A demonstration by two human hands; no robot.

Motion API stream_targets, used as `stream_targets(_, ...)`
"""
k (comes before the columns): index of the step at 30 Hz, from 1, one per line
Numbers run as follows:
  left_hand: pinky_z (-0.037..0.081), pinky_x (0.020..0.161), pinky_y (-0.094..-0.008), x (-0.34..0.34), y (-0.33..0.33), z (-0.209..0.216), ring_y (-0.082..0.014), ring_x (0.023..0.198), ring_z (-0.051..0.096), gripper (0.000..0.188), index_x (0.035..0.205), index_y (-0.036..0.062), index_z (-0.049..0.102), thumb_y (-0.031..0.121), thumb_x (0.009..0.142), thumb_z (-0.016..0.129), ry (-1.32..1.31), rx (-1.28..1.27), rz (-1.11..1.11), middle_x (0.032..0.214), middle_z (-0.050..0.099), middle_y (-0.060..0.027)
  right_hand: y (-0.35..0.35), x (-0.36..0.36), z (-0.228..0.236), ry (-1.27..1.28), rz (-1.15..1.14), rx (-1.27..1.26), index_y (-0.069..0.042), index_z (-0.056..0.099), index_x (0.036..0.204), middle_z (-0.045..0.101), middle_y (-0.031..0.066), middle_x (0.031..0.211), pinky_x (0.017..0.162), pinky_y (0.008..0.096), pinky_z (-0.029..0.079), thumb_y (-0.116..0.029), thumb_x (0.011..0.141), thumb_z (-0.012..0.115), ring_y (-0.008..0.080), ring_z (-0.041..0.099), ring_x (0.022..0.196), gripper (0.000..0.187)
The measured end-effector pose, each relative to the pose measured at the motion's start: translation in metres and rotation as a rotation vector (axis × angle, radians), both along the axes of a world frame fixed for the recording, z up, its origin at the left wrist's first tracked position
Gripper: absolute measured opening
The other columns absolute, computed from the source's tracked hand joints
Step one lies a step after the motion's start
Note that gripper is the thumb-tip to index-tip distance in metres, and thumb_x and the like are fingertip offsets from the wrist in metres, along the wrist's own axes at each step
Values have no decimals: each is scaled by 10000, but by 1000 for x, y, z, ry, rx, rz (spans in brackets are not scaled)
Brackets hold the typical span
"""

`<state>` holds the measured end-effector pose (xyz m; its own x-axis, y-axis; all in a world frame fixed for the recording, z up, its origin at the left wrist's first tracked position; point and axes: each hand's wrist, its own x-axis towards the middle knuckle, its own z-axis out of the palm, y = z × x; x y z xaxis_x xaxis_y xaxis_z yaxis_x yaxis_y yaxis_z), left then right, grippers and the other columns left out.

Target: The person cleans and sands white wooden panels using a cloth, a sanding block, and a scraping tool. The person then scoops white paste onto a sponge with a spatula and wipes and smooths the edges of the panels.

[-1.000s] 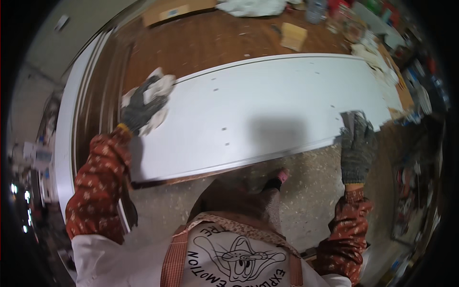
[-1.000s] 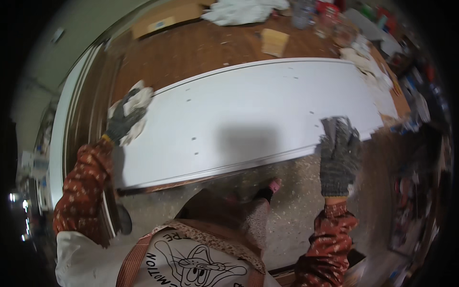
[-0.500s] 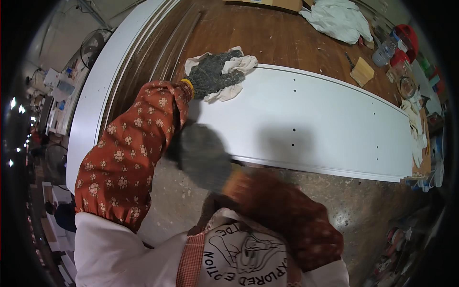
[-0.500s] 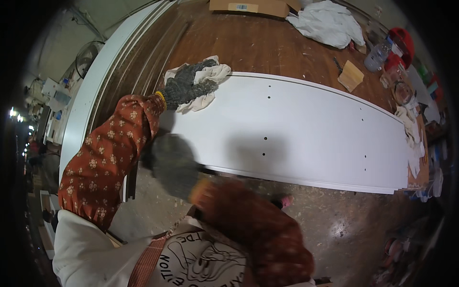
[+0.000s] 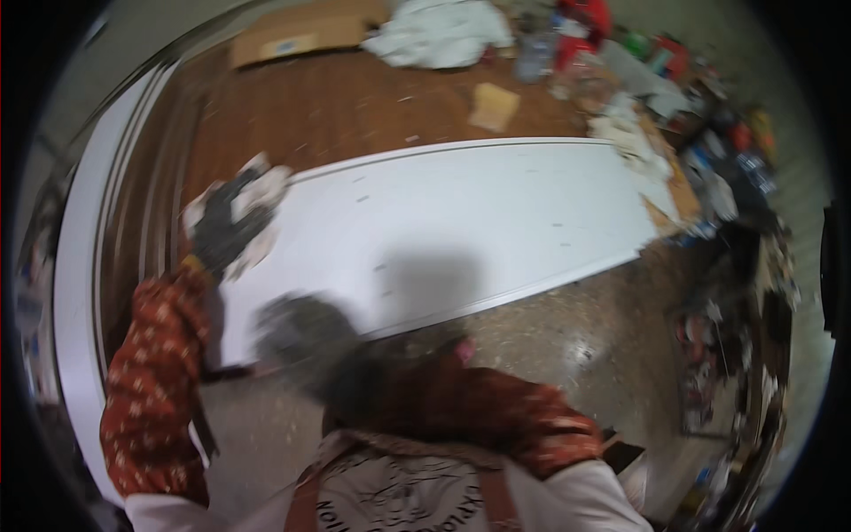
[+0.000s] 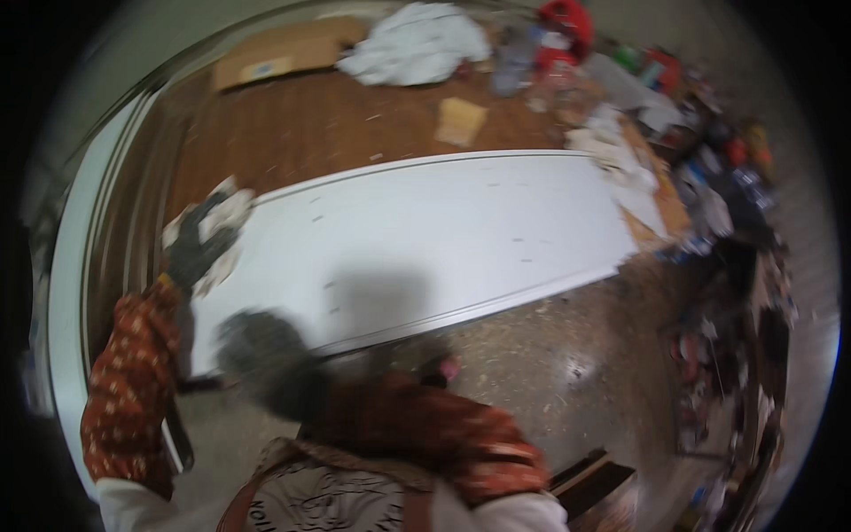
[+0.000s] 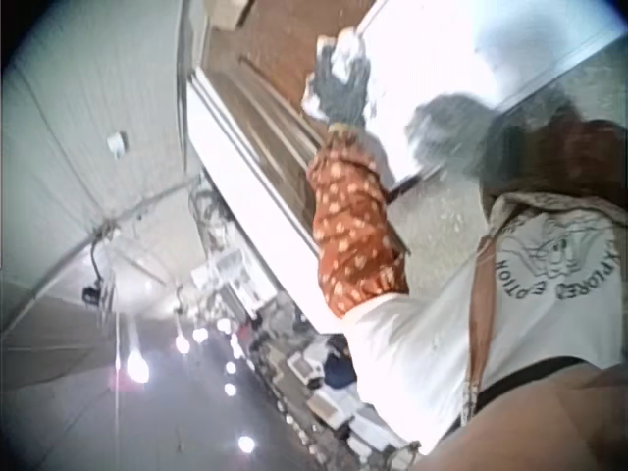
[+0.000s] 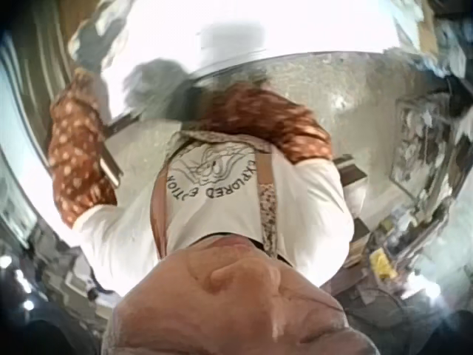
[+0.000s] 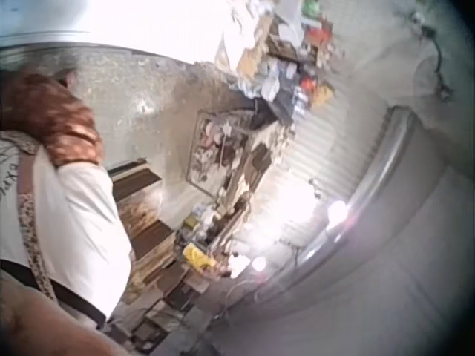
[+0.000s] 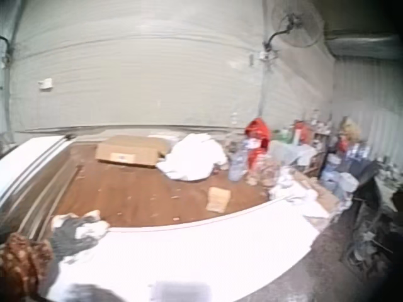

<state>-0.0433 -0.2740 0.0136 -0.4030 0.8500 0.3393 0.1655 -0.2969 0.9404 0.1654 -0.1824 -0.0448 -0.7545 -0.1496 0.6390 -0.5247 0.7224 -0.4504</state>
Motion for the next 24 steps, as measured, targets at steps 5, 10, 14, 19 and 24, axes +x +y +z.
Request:
stream_targets(5, 401, 1011, -307, -14, -12, -12, -224, 1248, 485, 542, 1371, -30, 389, 69, 890, 617, 328, -400, 410, 1352, 496, -142, 61, 5, 45, -118, -54, 40, -178, 613, 1065, 522, 87, 1210, 1033, 453, 361, -239, 761, 629, 275, 462, 1219, 310)
stream_targets(10, 404, 1007, -294, 22, 5, 20, -236, 1259, 478, 533, 1389, -36, 364, 72, 916, 584, 116, -361, 398, 1367, 483, -146, 327, 124, 56, -362, -1119, 522, -164, 570, 1146, 576, 50, 1172, 867, 405, 472, -190, 835, 591, 269, 561, 1058, 313)
stream_targets(14, 496, 720, -220, 28, 27, 20, -118, 1037, 587, 567, 1414, 5, 361, 9, 891, 579, 10, -310, 469, 1228, 596, -95, 442, 222, 50, -448, -1591, 531, -214, 565, 1181, 605, 58, 1140, 816, 429, 498, -293, 907, 505, 255, 594, 1015, 292)
stream_targets(19, 414, 965, -249, 17, 51, -13, -162, 1178, 542, 425, 1314, -75, 459, 21, 910, 549, 413, -398, 671, 1308, 551, -154, 335, 125, 48, -290, -826, 600, -215, 655, 1010, 594, 50, 979, 656, 346, 524, -226, 834, 598, 225, 601, 781, 185)
stream_targets(24, 467, 834, -401, 101, 173, -16, -265, 1008, 575, 550, 1299, 76, 492, 185, 798, 691, 985, -396, 848, 1107, 569, -110, 357, 155, 60, -120, -516, 387, -204, 594, 1168, 546, 71, 1244, 925, 442, 464, -248, 789, 651, 259, 493, 1185, 387)
